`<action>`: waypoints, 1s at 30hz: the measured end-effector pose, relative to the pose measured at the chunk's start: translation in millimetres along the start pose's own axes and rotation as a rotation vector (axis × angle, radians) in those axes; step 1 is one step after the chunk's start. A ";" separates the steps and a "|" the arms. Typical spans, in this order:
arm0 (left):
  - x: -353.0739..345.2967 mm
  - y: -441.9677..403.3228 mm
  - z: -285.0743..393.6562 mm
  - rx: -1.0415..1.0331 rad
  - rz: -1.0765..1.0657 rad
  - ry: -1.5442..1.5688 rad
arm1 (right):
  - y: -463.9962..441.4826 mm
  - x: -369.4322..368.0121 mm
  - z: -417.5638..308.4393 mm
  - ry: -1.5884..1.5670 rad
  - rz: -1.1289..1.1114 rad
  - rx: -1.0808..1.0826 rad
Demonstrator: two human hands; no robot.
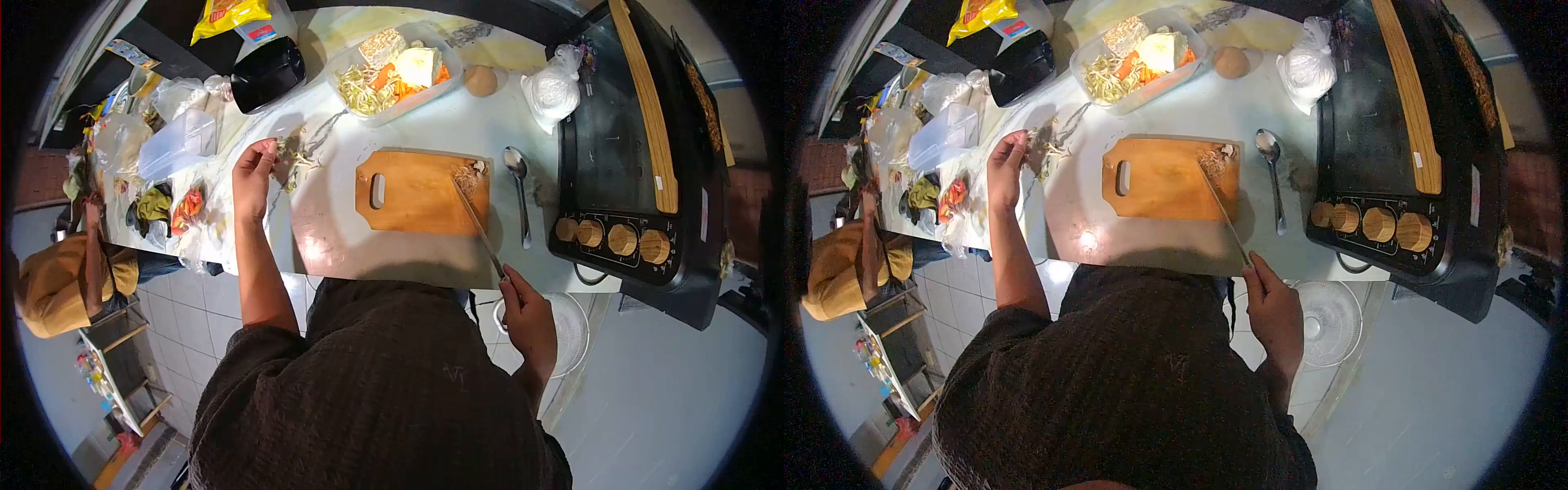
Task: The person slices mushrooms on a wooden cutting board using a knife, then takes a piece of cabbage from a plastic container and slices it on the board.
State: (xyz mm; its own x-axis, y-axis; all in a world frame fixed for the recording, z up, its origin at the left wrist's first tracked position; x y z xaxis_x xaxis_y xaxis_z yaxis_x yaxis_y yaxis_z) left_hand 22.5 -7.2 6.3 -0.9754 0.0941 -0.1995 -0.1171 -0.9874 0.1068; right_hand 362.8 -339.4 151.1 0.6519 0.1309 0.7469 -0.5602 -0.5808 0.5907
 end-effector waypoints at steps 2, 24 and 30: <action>0.3 -0.4 -0.2 -0.001 0.039 -0.016 | -1.7 -3.4 4.5 0.007 0.037 0.032; -25.3 -0.2 20.6 -0.122 0.099 0.012 | -1.1 -2.0 5.3 0.019 0.031 0.046; -78.3 14.7 11.5 -0.085 -0.159 -0.170 | -2.8 -1.3 4.6 0.010 0.024 0.023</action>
State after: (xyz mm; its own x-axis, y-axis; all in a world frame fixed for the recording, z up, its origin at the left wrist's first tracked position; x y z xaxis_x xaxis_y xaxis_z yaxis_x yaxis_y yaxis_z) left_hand 95.0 -27.6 34.7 -0.9642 0.2623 -0.0392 -0.2626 -0.9649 0.0030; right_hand 365.8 -341.7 147.1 0.6332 0.1241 0.7640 -0.5639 -0.6021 0.5652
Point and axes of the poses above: each hand's wrist, its own y-axis away from the middle knuckle, its own x-axis out of the back of the hand, z = x × y, the point moved 1 cm from there along -y, towards the middle knuckle, and after that the axes turned 15 degrees about y, right-handed, at the moved point
